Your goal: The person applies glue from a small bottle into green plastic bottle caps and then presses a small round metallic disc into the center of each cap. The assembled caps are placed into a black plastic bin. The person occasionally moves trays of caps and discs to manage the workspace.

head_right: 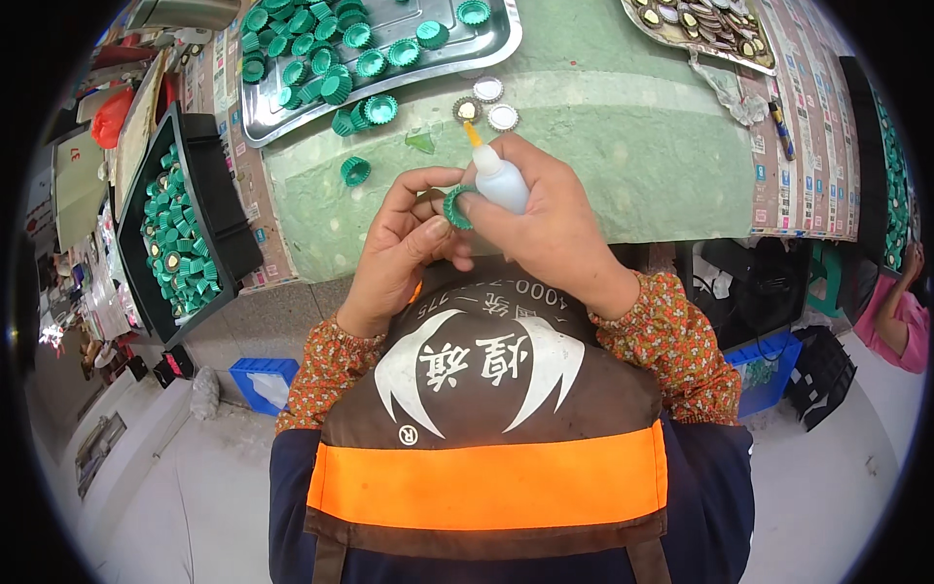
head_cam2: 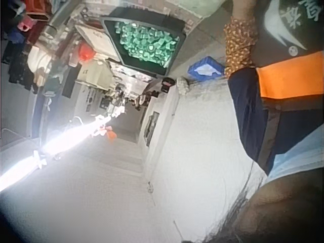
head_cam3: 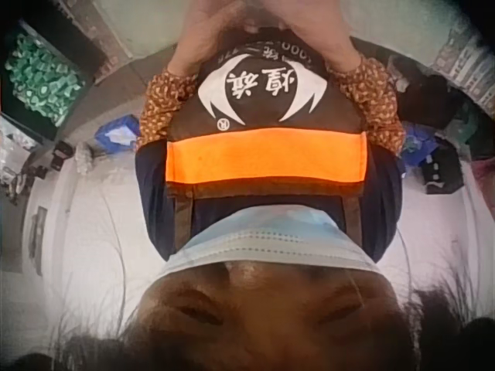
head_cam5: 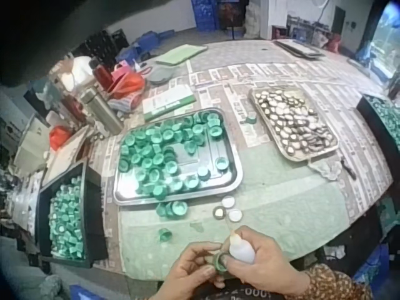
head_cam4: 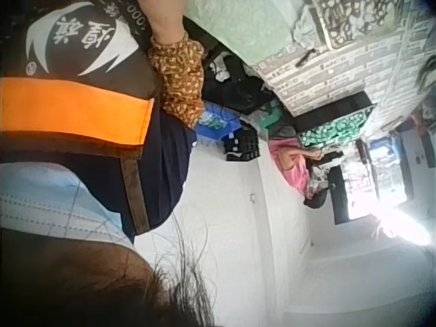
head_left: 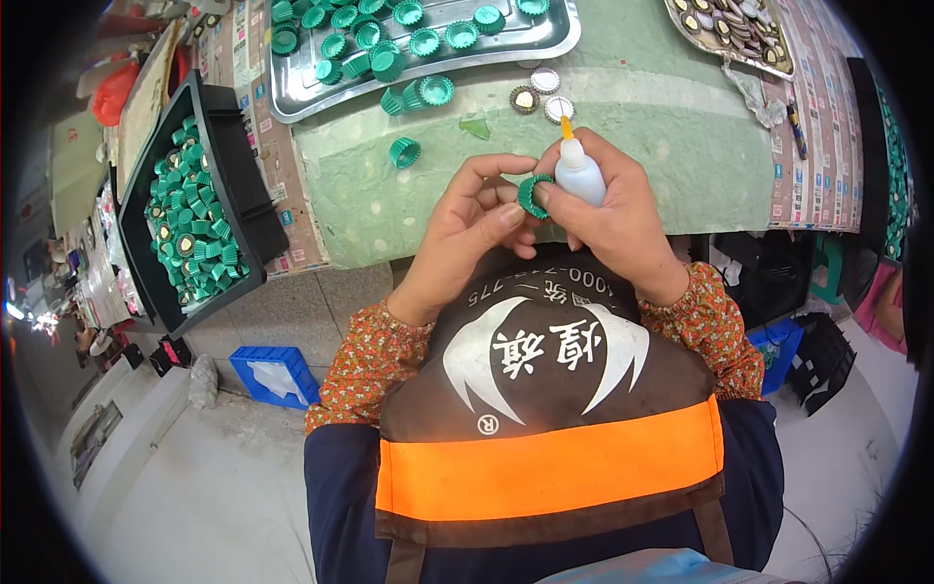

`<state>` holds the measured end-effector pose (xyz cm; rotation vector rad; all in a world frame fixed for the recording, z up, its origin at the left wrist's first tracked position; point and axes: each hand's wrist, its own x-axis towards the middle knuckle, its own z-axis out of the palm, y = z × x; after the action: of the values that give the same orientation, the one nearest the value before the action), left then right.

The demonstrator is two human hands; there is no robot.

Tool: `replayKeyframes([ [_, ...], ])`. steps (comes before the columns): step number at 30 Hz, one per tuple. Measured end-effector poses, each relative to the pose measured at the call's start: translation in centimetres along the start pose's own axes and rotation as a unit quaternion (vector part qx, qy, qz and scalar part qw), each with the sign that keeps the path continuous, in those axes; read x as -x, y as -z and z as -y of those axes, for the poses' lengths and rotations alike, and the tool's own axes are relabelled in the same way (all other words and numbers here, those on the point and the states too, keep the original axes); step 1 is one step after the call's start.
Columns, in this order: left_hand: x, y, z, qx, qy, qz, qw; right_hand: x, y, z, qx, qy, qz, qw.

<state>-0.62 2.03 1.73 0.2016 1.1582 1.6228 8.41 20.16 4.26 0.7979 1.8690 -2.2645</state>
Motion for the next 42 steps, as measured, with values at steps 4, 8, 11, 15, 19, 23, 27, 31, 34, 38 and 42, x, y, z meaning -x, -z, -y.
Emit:
replayKeyframes([
  [4, -0.2, -0.3, 1.4, -0.041, -0.079, 0.003, 0.996, 0.0, -1.1, -1.7, 0.067, 0.082, -0.072, 0.992],
  [8, -0.2, -0.4, 2.1, -0.093, -0.131, -0.020, 0.987, 0.1, -1.6, -1.6, 0.097, 0.076, -0.087, 0.989],
  [11, -0.1, -0.3, 2.1, -0.147, -0.154, -0.032, 0.977, 0.1, -1.3, -1.3, 0.089, 0.076, -0.067, 0.991],
  [15, 0.3, 0.9, 1.8, 0.100, -0.041, -0.023, 0.994, 0.6, -0.5, -0.9, 0.033, 0.103, -0.057, 0.992],
  [19, 0.5, 1.7, 1.4, 0.170, -0.030, -0.016, 0.985, 1.2, 1.8, -0.7, 0.077, 0.111, -0.024, 0.991],
  [23, 0.8, 1.5, 0.8, 0.221, -0.007, -0.024, 0.975, 1.7, 2.9, -0.7, 0.203, 0.234, 0.014, 0.951],
  [27, 1.1, 1.6, 0.6, 0.228, -0.004, -0.009, 0.974, 2.9, 2.5, 0.2, 0.200, 0.215, 0.033, 0.955],
  [31, 1.1, 2.0, 1.2, 0.222, -0.006, -0.010, 0.975, 2.7, 2.5, -0.7, 0.205, 0.295, 0.030, 0.933],
  [34, 1.1, 1.9, 1.1, 0.206, -0.003, -0.014, 0.978, 2.4, 2.5, -0.9, 0.196, 0.322, 0.030, 0.926],
  [38, 1.1, 1.5, 0.8, 0.186, -0.001, -0.028, 0.982, 2.4, 2.2, -0.7, 0.199, 0.323, 0.035, 0.925],
  [42, 1.2, 1.4, 0.8, 0.176, 0.010, -0.026, 0.984, 2.3, 1.7, -1.2, 0.209, 0.339, 0.032, 0.917],
])
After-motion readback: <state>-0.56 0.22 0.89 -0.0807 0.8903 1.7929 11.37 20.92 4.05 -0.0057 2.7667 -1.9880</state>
